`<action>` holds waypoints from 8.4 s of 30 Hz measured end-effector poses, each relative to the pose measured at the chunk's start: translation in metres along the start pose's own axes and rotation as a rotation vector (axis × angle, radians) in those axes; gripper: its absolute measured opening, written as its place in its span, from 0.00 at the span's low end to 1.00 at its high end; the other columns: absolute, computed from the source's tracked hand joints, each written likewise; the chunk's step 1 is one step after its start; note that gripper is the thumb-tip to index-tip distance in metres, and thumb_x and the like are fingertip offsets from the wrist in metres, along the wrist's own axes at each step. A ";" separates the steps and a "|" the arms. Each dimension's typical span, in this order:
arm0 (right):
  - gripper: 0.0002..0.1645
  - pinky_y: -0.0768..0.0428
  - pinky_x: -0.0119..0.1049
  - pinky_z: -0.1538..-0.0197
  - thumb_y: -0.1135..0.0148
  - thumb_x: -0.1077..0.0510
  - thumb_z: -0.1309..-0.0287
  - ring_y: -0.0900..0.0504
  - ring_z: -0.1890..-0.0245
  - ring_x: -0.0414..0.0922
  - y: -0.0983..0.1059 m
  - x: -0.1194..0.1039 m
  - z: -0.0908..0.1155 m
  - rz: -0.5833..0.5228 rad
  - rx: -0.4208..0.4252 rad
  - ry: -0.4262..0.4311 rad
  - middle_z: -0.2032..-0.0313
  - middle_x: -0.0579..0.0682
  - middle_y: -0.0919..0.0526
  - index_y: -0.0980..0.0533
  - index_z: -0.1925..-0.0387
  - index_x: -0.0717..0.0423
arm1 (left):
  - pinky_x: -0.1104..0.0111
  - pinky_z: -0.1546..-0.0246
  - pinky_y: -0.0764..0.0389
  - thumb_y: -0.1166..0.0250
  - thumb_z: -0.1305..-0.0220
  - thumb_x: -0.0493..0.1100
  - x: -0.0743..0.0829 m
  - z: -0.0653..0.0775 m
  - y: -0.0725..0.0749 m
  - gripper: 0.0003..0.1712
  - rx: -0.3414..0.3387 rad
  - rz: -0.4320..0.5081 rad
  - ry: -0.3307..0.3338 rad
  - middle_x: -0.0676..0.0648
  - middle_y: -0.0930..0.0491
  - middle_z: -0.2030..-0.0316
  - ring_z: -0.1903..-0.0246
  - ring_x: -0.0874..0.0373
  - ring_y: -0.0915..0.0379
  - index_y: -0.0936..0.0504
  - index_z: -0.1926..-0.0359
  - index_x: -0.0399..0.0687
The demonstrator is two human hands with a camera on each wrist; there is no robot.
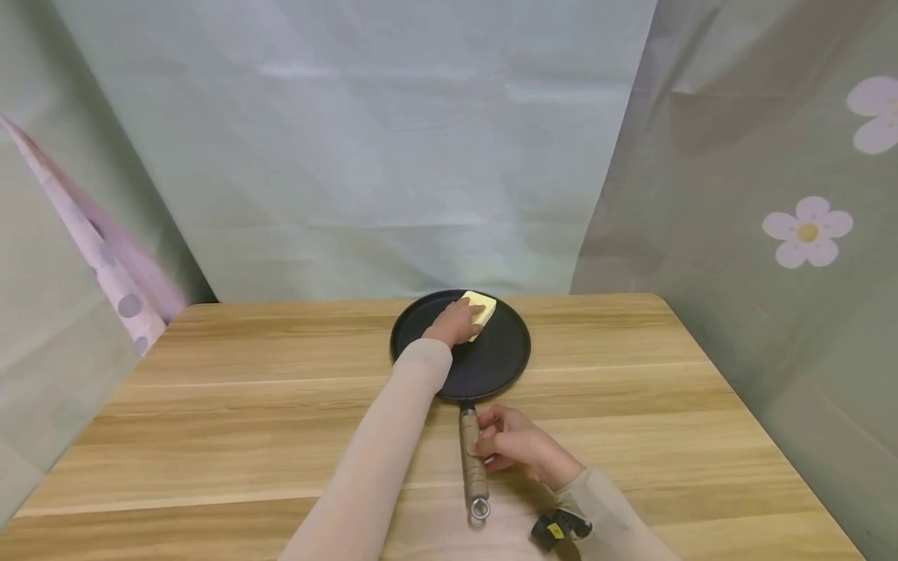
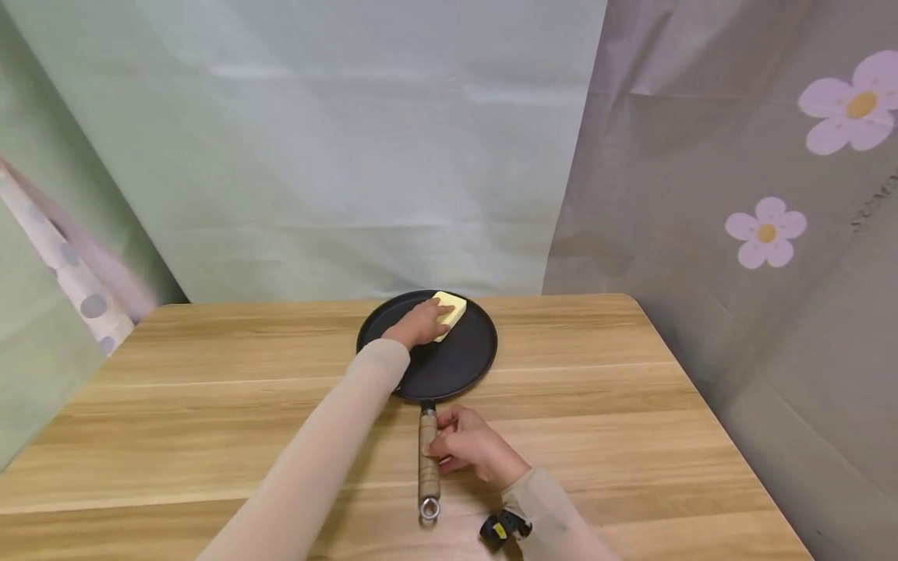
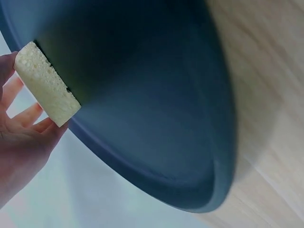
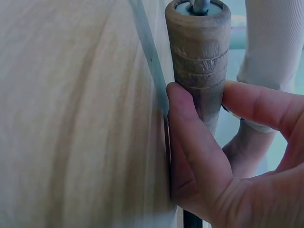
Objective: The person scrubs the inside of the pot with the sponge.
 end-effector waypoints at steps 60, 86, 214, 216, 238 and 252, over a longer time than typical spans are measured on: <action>0.26 0.17 0.38 0.68 0.37 0.70 0.53 0.23 0.72 0.44 0.001 0.002 0.001 -0.027 -0.020 0.010 0.68 0.54 0.27 0.36 0.52 0.72 | 0.52 0.31 0.46 0.46 0.28 0.44 -0.056 0.038 0.019 0.30 0.023 -0.013 -0.079 0.31 0.47 0.30 0.30 0.39 0.52 0.38 0.29 0.43; 0.27 0.17 0.38 0.68 0.37 0.69 0.53 0.23 0.71 0.44 0.001 0.003 0.002 -0.027 -0.017 0.006 0.67 0.54 0.26 0.37 0.52 0.72 | 0.49 0.33 0.44 0.45 0.29 0.45 -0.056 0.063 0.015 0.30 0.044 -0.020 -0.125 0.29 0.46 0.31 0.31 0.36 0.49 0.38 0.29 0.43; 0.25 0.17 0.41 0.67 0.36 0.69 0.51 0.22 0.71 0.45 0.001 0.001 0.003 -0.031 -0.020 -0.006 0.66 0.55 0.26 0.36 0.52 0.71 | 0.48 0.36 0.39 0.43 0.30 0.45 0.034 0.094 -0.025 0.28 -0.059 -0.045 -0.460 0.40 0.46 0.28 0.30 0.44 0.49 0.33 0.31 0.54; 0.25 0.17 0.41 0.67 0.36 0.69 0.51 0.22 0.71 0.45 0.000 0.001 0.003 -0.029 -0.015 -0.009 0.66 0.56 0.26 0.36 0.52 0.71 | 0.52 0.33 0.41 0.42 0.30 0.44 0.030 0.095 -0.024 0.28 -0.077 -0.024 -0.489 0.40 0.46 0.28 0.29 0.45 0.50 0.33 0.31 0.52; 0.26 0.17 0.41 0.65 0.37 0.67 0.52 0.23 0.70 0.43 0.001 0.000 0.004 -0.017 -0.030 0.001 0.67 0.53 0.26 0.36 0.52 0.71 | 0.55 0.32 0.43 0.38 0.37 0.37 -0.010 0.107 -0.002 0.28 -0.119 0.097 -0.516 0.43 0.39 0.30 0.30 0.47 0.46 0.27 0.35 0.51; 0.25 0.17 0.41 0.64 0.37 0.68 0.51 0.23 0.70 0.43 0.002 0.002 0.003 -0.016 -0.042 0.002 0.67 0.53 0.27 0.36 0.53 0.71 | 0.53 0.36 0.36 0.38 0.34 0.40 -0.055 0.118 0.019 0.26 0.017 0.265 -0.360 0.43 0.40 0.30 0.30 0.46 0.49 0.27 0.35 0.51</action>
Point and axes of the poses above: each hand's wrist, its own z-axis away from the middle knuckle, its own y-axis out of the back of the hand, x = y × z, the point moved 5 cm from there along -z, towards the middle knuckle
